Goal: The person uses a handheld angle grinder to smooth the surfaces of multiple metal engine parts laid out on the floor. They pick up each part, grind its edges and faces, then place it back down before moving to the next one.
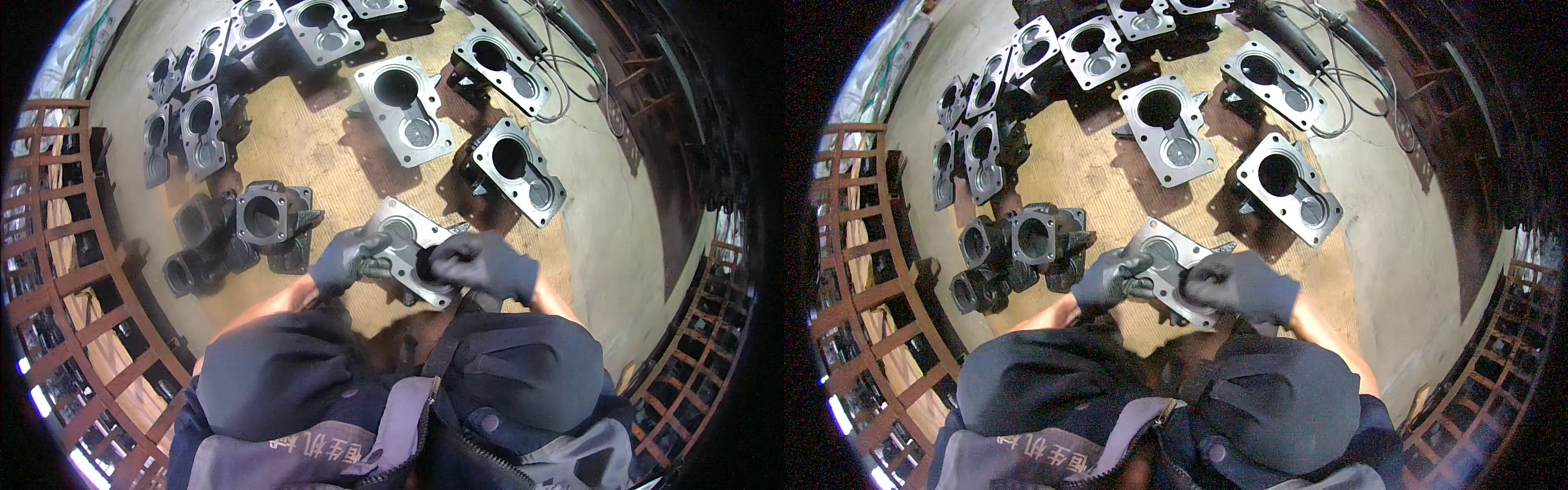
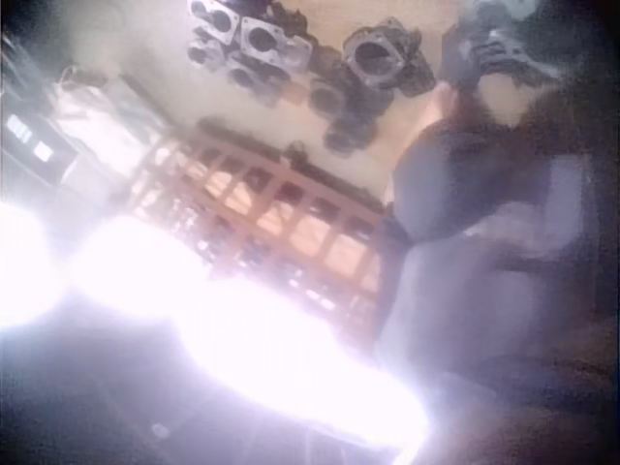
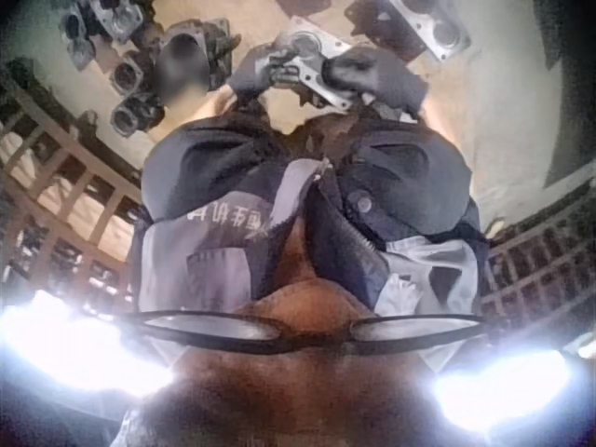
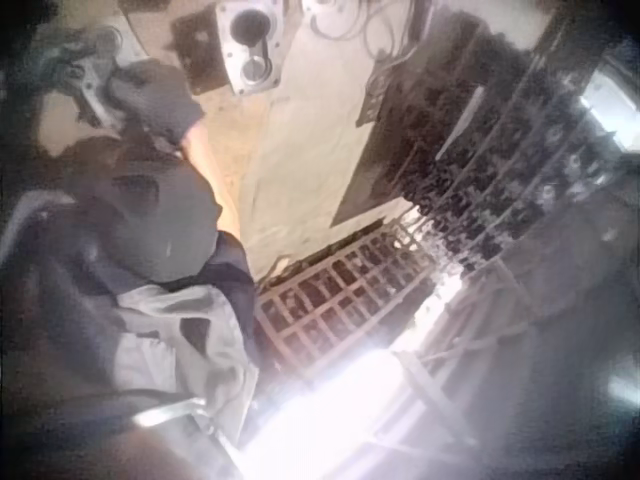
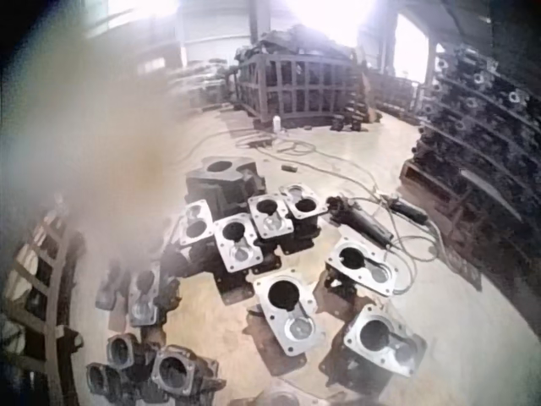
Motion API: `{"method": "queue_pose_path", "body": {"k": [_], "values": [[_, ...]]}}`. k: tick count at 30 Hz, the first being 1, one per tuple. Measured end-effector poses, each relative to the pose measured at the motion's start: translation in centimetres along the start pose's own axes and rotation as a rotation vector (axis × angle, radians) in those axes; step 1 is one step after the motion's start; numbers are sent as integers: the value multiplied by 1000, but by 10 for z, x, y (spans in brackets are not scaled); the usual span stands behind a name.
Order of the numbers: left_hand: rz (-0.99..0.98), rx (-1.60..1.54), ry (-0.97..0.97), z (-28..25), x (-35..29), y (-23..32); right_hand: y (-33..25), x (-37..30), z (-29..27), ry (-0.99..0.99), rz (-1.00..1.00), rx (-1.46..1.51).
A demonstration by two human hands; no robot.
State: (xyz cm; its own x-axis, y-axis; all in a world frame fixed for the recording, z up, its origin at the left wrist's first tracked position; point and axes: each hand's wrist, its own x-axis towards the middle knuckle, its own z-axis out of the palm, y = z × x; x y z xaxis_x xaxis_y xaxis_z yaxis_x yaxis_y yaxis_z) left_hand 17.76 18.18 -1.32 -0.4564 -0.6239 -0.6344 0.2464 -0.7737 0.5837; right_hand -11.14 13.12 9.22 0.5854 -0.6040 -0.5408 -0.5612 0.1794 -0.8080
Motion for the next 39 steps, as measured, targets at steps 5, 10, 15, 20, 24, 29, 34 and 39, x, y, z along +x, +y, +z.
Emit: {"method": "queue_pose_path", "body": {"k": [5,10,15,20,24,29,34,39], "values": [[-171,144,84,5,0,14,-12,8,-55,347,93,183],[789,1070,919,-31,-48,74,-55,25,-99,406,-190,-116],[760,1483,1133,-59,-94,67,-128,75,-92,303,-121,-120],[340,1522,973,-49,-79,71,-191,119,-70,158,-266,-646],[558,1819,1095,-75,-53,15,-220,159,-61,103,-302,-905],[421,1573,976,-68,-57,50,-198,209,-47,165,-274,-906],[587,382,913,-69,-91,104,-162,217,-17,-41,-103,-682],[810,-447,511,-83,-59,81,-126,225,13,-202,112,511]]}}
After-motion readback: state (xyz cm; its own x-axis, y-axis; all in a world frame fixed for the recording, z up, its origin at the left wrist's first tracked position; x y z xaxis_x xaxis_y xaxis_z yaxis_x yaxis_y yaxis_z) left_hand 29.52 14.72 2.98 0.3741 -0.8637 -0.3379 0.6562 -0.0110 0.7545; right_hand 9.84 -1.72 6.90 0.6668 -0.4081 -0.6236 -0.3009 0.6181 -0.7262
